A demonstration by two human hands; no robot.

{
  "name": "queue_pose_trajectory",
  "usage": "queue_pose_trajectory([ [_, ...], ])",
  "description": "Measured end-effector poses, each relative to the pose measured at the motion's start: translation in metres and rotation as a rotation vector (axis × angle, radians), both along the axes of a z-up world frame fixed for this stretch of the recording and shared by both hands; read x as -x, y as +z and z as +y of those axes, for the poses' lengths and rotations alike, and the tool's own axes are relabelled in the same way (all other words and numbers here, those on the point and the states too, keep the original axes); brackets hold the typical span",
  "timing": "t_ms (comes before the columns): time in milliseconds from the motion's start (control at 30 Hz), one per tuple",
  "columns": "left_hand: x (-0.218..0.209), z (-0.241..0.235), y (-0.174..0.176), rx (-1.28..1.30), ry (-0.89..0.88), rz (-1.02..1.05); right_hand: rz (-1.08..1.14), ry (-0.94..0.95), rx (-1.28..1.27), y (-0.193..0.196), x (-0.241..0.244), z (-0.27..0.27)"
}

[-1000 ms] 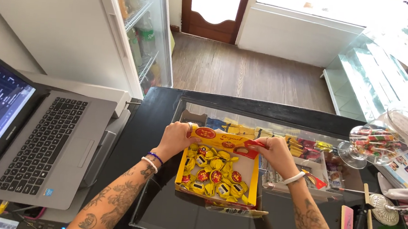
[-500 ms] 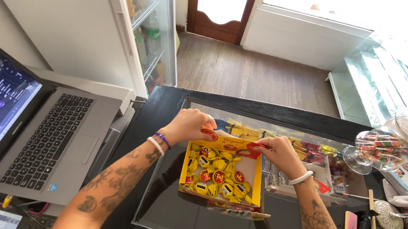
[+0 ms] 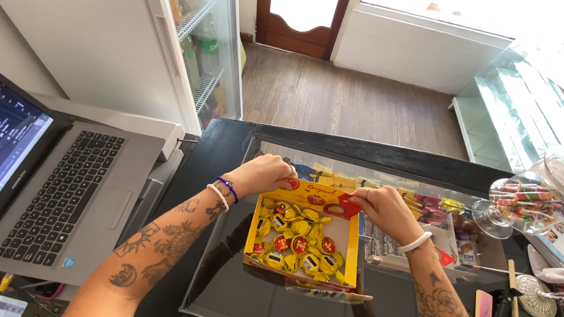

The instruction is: Organizing various snack bars and candies into display boxes on a counter

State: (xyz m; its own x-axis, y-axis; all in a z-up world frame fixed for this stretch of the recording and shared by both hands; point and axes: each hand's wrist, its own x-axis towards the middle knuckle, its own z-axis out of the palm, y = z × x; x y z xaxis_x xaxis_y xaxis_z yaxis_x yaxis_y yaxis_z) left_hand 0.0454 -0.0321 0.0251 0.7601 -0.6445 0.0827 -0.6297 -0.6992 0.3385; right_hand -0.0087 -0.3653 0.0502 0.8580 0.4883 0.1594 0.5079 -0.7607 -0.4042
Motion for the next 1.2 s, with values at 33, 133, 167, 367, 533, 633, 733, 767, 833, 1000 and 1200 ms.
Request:
queue_pose_trajectory([
  [33,0.002,0.000,0.002,-0.001,0.002,0.001,0.001,0.002,-0.001,0.000,-0.001,0.001],
  [133,0.007,0.000,0.006,-0.016,-0.029,-0.036,-0.208,-0.032,0.264,-0.002,0.000,-0.001],
  [167,0.007,0.000,0.006,-0.022,-0.043,-0.050,-0.222,-0.027,0.299,-0.003,0.001,-0.003],
  [367,0.016,0.004,0.038,-0.151,-0.014,0.050,-0.258,-0.003,0.376,-0.024,-0.009,-0.023],
  [533,-0.010,0.023,0.030,-0.284,0.069,-0.002,-0.103,-0.203,0.362,0.006,0.013,-0.008],
  [633,0.000,0.032,0.039,-0.257,0.103,0.028,0.098,-0.296,0.182,0.020,0.028,-0.002],
  [733,0.015,0.039,0.047,-0.202,0.138,0.083,0.248,-0.359,0.041,0.000,0.031,-0.009],
  [767,0.021,0.041,0.050,-0.171,0.164,0.104,0.321,-0.364,-0.004,-0.011,0.032,-0.013],
  [833,0.032,0.042,0.051,-0.140,0.188,0.127,0.395,-0.371,-0.049,-0.022,0.038,-0.012],
  [1000,0.053,0.045,0.039,0.029,0.264,0.314,0.501,-0.388,-0.219,-0.028,0.048,0.011],
  [1200,0.116,0.037,0.038,0.777,0.485,-0.098,0.248,-0.383,-0.170,-0.069,0.053,0.001],
])
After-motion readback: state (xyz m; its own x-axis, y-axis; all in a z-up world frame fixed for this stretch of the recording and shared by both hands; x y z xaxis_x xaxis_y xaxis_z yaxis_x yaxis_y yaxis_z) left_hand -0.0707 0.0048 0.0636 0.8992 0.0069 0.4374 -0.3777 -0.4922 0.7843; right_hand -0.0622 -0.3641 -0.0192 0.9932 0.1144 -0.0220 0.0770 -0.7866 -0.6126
